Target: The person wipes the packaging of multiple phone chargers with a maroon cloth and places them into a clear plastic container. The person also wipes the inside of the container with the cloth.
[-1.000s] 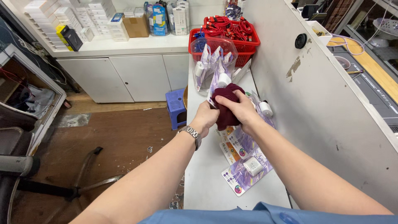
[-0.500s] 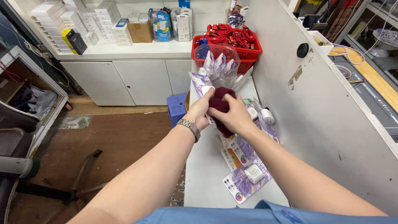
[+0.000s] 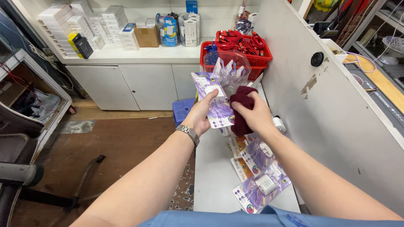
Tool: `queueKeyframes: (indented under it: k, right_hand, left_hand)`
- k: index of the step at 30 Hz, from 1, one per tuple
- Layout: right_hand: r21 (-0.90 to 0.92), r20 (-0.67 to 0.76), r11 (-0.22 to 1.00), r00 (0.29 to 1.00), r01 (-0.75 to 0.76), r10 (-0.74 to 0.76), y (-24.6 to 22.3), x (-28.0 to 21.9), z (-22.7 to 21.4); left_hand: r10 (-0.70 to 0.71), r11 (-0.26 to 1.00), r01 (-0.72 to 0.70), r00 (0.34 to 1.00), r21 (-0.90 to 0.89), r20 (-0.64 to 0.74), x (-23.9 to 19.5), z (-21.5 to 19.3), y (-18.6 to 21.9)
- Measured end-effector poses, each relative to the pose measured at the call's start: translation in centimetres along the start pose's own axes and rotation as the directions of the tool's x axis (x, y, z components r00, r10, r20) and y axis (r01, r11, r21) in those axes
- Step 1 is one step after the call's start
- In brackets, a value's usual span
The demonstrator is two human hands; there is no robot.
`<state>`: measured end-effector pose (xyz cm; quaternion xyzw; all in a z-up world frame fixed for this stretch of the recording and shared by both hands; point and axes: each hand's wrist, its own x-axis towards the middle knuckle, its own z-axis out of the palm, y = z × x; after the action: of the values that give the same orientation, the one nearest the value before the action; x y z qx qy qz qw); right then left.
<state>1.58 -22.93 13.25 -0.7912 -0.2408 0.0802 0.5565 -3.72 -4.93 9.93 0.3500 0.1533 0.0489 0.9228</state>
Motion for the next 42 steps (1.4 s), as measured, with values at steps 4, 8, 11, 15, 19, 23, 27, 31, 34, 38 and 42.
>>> queueKeyframes:
  k: [4, 8, 11, 15, 19, 23, 27, 31, 34, 38, 42]
  right_hand:
    - [0.374, -0.072, 0.920, 0.985, -0.119, 0.156, -1.2, 1.7, -1.3]
    - [0.275, 0.071, 0.955, 0.993, -0.109, 0.093, -1.7, 2.4, 0.4]
    - [0.216, 0.016, 0.973, 0.997, -0.075, 0.074, -1.9, 2.7, 0.5]
    - [0.331, -0.077, 0.938, 0.987, -0.106, 0.138, -2.2, 3.2, -0.6]
    - [0.020, -0.028, 0.965, 0.965, 0.260, -0.260, -1.7, 3.5, 0.8]
    - [-0.229, -0.044, 0.903, 0.922, 0.365, -0.384, -1.0, 3.9, 1.9]
    - [-0.302, -0.164, 0.945, 0.970, 0.122, -0.178, -0.6, 4.4, 0.1]
    - [-0.135, -0.093, 0.958, 0.959, 0.254, -0.268, -0.6, 4.6, 0.4]
    - [-0.154, -0.060, 0.947, 0.954, 0.282, -0.293, -0.8, 4.8, 0.2]
    - [0.309, -0.042, 0.929, 0.973, -0.204, 0.227, -1.4, 5.0, -1.8]
    - [0.676, 0.388, 0.489, 0.831, -0.551, 0.399, -1.9, 4.2, -2.7]
  left_hand:
    - [0.185, 0.862, -0.142, 0.982, 0.487, -0.041, -0.9, 0.0, -0.1]
    - [0.251, 0.766, -0.235, 0.966, 0.598, 0.058, -0.4, 1.1, -1.7]
    - [0.214, 0.796, -0.263, 0.965, 0.546, 0.153, -0.5, 1.1, -1.1]
    - [0.144, 0.790, -0.186, 0.982, 0.584, 0.119, -1.0, 1.1, -0.3]
    - [0.227, 0.659, -0.206, 0.971, 0.724, 0.069, -0.5, 2.1, -0.9]
    - [0.195, 0.744, -0.217, 0.975, 0.632, 0.105, -0.5, 1.8, -0.6]
    - [0.055, 0.798, -0.136, 0.987, 0.587, 0.154, -1.0, 1.5, 0.0]
    - [0.095, 0.661, -0.190, 0.981, 0.726, 0.170, -1.3, 1.9, 0.0]
    - [0.072, 0.669, -0.217, 0.971, 0.711, 0.228, -1.2, 2.5, 0.2]
    - [-0.076, 0.826, -0.080, 0.965, 0.558, 0.252, -2.0, 2.4, 1.5]
    - [0.002, 0.880, -0.050, 0.995, 0.472, 0.102, -2.2, 3.8, 1.7]
